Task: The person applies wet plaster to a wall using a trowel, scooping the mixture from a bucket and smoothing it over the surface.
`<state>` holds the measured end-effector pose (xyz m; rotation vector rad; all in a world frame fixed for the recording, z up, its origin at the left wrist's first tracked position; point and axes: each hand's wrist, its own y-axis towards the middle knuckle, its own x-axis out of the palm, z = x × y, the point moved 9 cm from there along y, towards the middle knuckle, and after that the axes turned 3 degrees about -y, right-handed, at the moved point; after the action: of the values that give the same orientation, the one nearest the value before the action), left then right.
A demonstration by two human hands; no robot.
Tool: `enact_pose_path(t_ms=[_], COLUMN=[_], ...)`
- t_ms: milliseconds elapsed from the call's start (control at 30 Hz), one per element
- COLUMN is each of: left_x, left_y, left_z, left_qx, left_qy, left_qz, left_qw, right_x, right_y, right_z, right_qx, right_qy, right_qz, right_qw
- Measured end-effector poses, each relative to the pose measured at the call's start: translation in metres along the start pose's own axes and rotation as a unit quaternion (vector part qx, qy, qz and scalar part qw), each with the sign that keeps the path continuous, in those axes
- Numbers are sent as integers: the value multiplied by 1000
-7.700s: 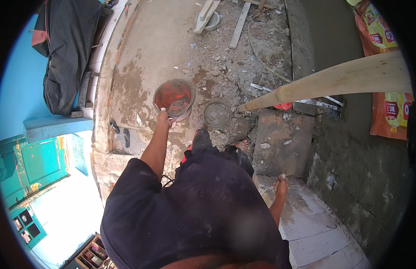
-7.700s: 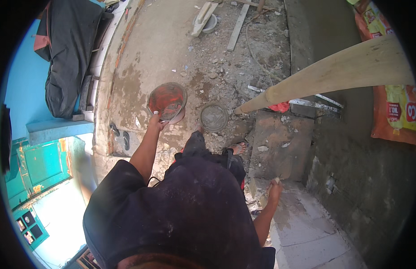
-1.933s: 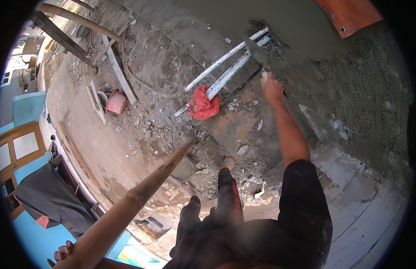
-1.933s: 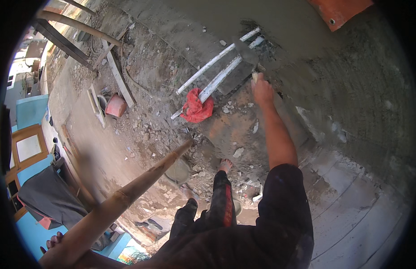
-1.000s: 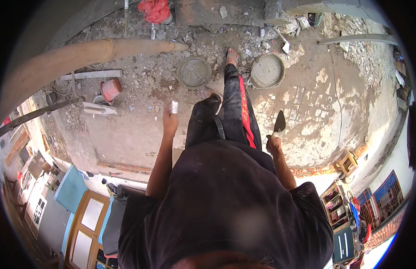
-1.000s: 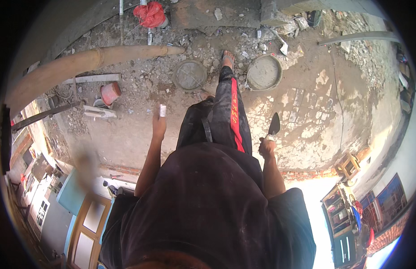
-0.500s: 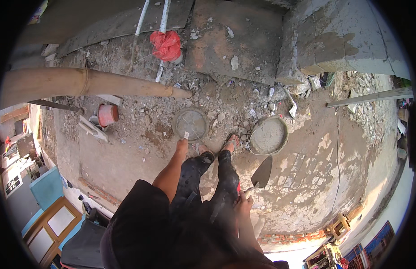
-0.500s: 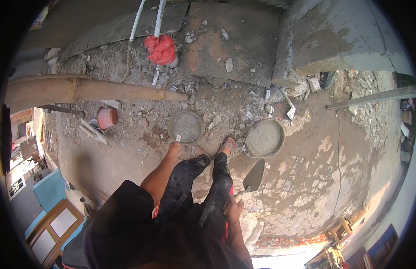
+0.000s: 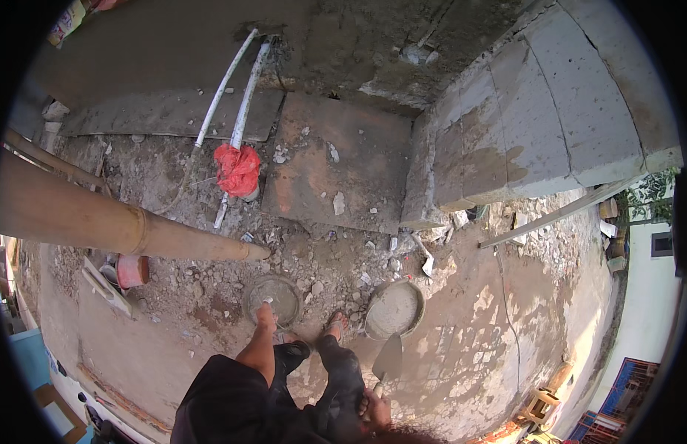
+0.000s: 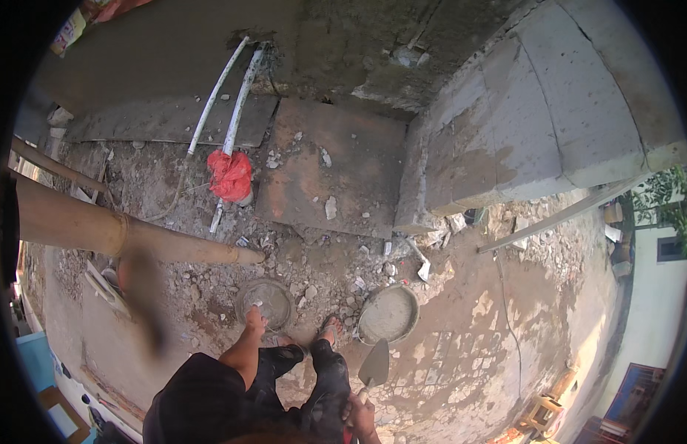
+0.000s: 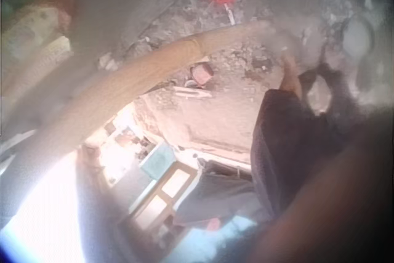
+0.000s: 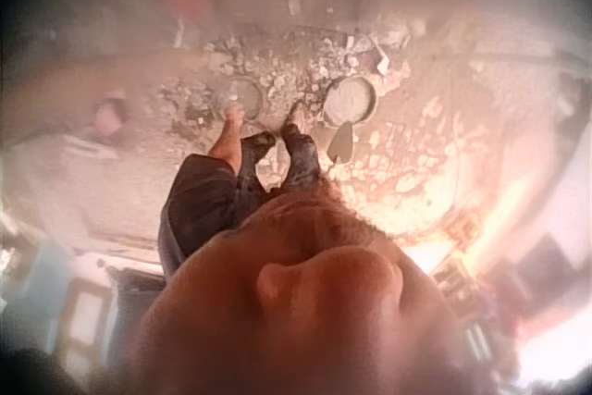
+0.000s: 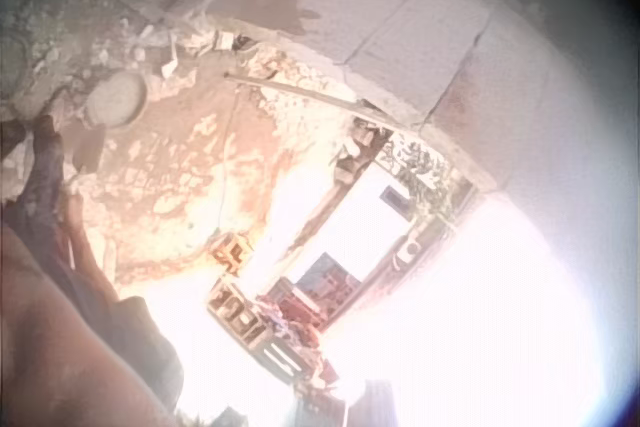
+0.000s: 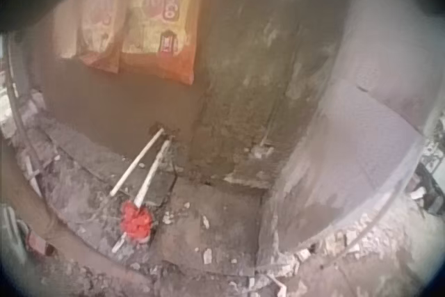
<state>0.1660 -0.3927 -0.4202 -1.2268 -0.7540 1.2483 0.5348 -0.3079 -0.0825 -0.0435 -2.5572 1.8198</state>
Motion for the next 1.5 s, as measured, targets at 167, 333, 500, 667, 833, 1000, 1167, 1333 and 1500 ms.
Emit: enact_pose_path(t_ms=[167,333,500,667,833,1000,1167,1333,1500], left_x=[2,64,165,263,372,488,559,563,523], left_y=[-49,-160,-233,-243,-237,-234,-197,-226,-282], left_z=[63,140,181,231,277,287,298,348,446], left_qx=[-10,16,66,130,240,264,224,334,422], left_qy=[-87,-56,56,94,248,436,521,491,691], left_qz=[-34,-65,-97,-82,-121,-172,-284,-206,-169], left_qw=[996,996,991,984,931,843,774,778,562], right_x=[20,34,3,65,86,71,78,106,180], right_y=[-21,-30,79,60,61,55,29,1,5], right_z=[-57,-126,-133,-209,-242,-238,-236,-244,-264], right_qx=[-108,-135,-234,-14,14,59,108,121,95], right_qy=[-37,-235,-473,-227,-158,-120,-152,-138,-65], right_qz=[-6,93,31,20,-5,4,51,100,111], right_qw=[993,958,849,974,987,991,981,978,987])
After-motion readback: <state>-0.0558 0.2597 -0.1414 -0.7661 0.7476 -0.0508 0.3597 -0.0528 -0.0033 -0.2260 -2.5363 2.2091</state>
